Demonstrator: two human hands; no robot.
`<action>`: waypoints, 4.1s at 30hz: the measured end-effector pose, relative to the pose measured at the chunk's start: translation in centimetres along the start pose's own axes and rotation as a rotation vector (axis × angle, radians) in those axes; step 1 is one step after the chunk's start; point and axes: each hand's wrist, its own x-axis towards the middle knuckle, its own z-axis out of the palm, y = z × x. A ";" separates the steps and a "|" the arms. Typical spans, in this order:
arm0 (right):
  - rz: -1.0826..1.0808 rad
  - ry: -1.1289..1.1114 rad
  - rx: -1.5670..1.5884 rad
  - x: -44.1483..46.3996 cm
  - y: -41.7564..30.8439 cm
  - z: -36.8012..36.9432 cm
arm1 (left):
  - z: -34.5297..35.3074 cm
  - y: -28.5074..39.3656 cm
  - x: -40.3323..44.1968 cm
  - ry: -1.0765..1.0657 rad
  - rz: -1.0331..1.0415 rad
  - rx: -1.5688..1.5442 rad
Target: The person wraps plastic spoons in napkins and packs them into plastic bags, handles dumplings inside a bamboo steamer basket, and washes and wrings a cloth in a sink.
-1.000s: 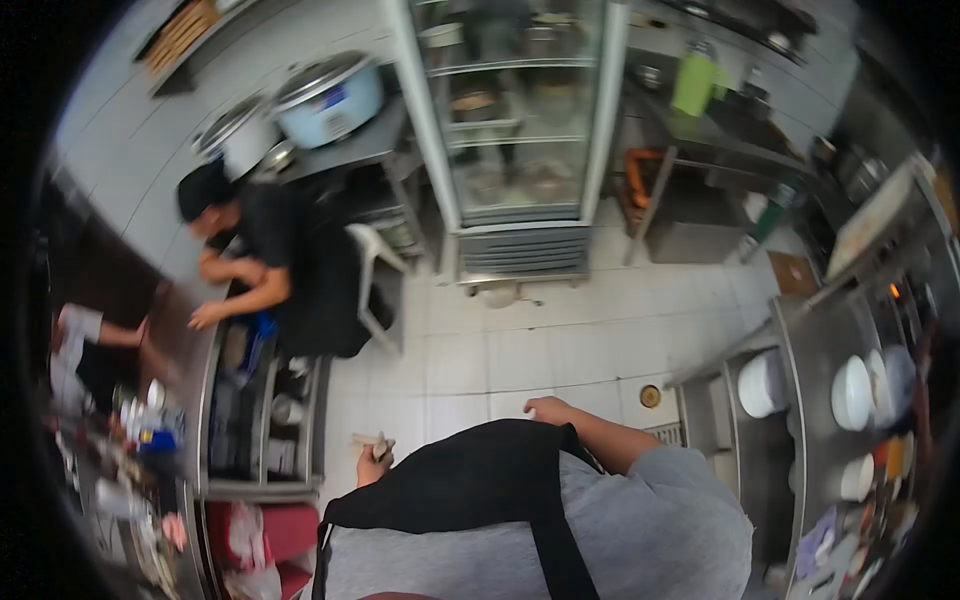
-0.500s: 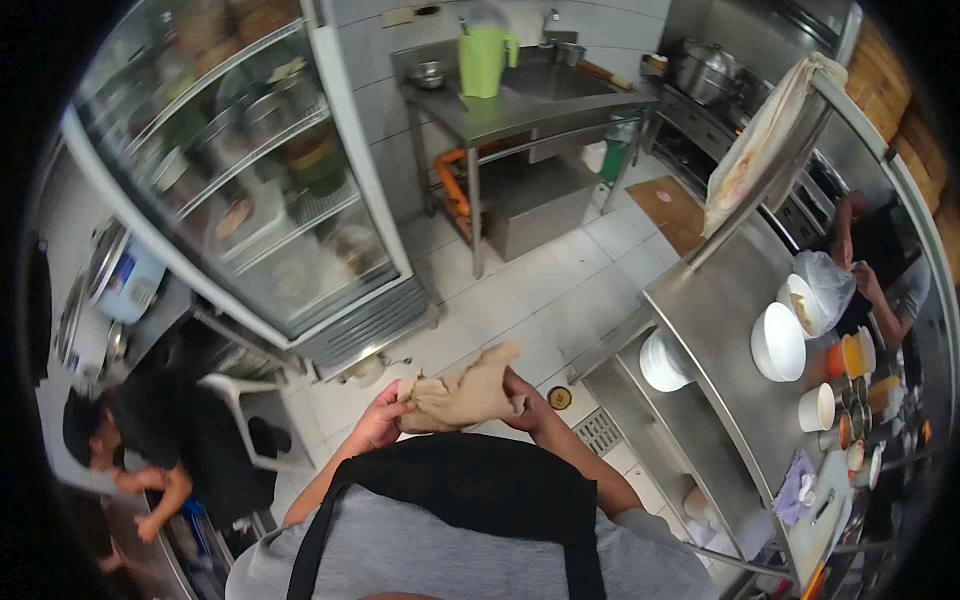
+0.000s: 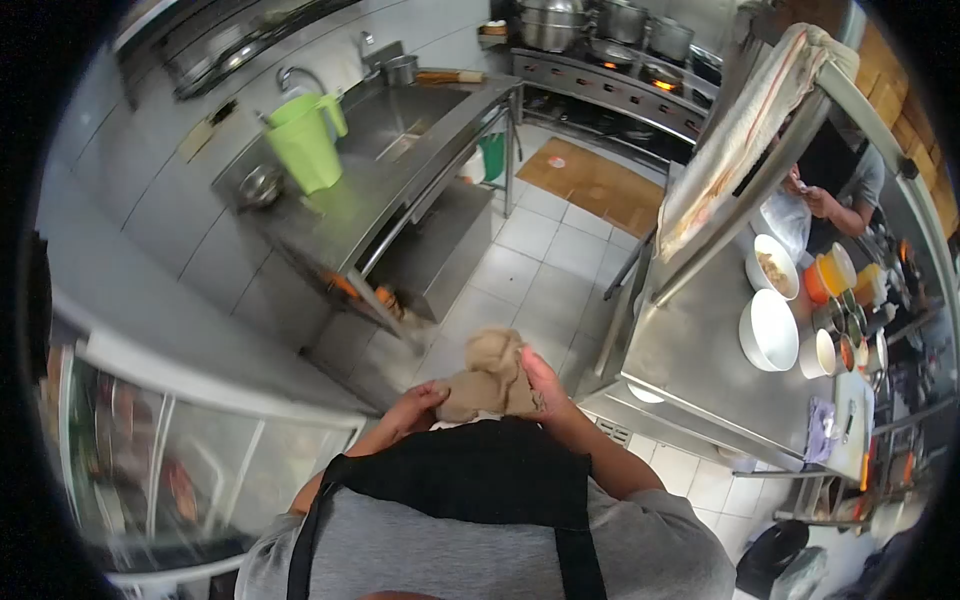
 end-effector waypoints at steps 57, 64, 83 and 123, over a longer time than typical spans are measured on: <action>-0.565 -0.807 -2.604 115.2 -49.0 14.8 | -20.0 70.9 58.6 1.258 0.498 0.691; -0.174 -1.027 -2.853 115.3 -49.3 14.1 | -23.2 75.6 61.3 1.286 0.525 0.658; -0.533 -0.599 -1.624 98.9 -39.8 9.8 | -34.7 69.2 65.2 0.390 1.081 -0.414; 0.032 -0.745 -1.230 106.2 -45.6 11.1 | -28.8 70.5 65.3 1.163 0.935 0.365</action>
